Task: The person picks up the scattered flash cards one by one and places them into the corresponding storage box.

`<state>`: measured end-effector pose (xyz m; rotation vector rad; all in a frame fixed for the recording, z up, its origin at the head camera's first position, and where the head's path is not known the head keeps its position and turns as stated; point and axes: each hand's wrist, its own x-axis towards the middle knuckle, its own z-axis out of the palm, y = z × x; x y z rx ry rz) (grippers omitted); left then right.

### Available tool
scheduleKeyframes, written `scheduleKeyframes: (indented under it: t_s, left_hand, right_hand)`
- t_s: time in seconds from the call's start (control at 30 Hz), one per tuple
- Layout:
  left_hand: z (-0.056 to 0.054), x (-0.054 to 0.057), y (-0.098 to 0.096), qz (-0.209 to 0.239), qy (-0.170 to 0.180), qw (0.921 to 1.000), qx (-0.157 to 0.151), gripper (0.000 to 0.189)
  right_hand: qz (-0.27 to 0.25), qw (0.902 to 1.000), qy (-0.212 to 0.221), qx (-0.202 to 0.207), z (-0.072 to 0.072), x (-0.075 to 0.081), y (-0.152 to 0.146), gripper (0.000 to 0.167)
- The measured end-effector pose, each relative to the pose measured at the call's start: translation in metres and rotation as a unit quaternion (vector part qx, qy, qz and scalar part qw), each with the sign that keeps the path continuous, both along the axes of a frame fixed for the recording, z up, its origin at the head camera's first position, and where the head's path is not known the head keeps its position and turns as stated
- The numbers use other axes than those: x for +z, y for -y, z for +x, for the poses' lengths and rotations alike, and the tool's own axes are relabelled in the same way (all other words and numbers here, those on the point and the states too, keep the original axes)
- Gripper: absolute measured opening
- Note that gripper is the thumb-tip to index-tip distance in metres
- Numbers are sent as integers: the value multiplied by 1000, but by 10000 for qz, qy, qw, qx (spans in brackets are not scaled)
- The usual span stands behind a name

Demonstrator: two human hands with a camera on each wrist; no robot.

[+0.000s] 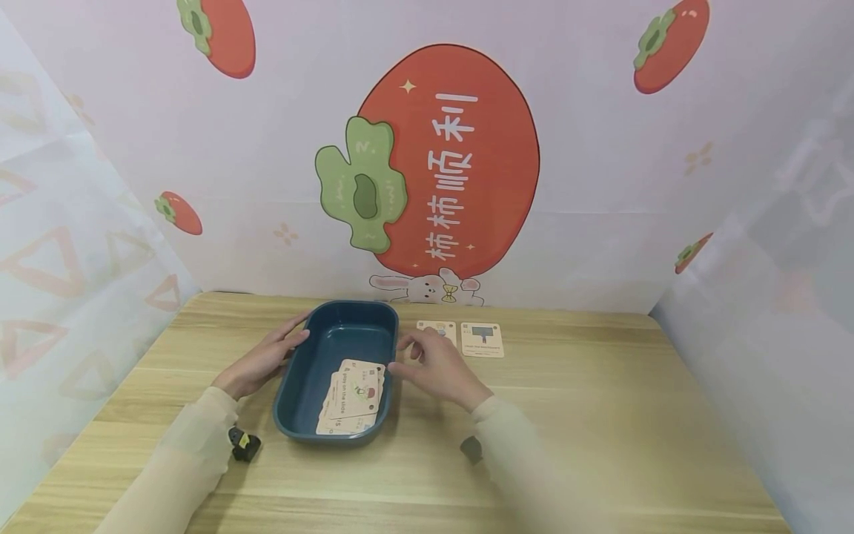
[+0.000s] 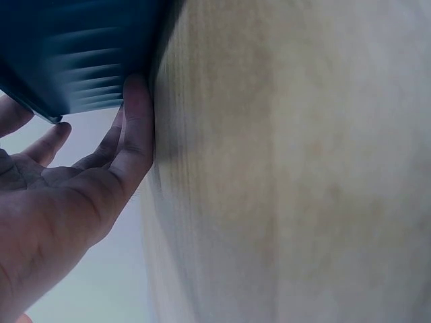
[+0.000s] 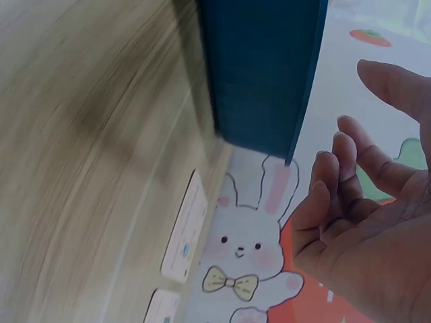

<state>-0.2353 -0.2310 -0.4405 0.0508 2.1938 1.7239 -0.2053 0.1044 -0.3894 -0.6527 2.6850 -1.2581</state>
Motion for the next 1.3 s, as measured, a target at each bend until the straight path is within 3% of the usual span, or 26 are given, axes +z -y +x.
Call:
scheduleKeyframes:
  t_s: [0.27,0.57,0.9,1.07,1.3]
  left_hand:
    - [1,2,0,32,-29,10000,-10,61]
    - [1,1,-1,47,-33,10000,-47,63]
    - [2,1,1,72,-4,10000,-5,61]
    - [1,1,0,63,27,10000,22,62]
    - [0,0,1,28,30,10000,53,62]
  right_hand:
    - [51,9998,-60,-181,-4,-6,-16,29]
    - [302,9988,-171,-355,-11,-15,-39,40]
    - [479,9969,35,-617,-22,-22,-72,51]
    - [606,9960,-60,-652,-29,-26,-87,58]
    - [945,9920,-24,-832,-40,-29,-105,58]
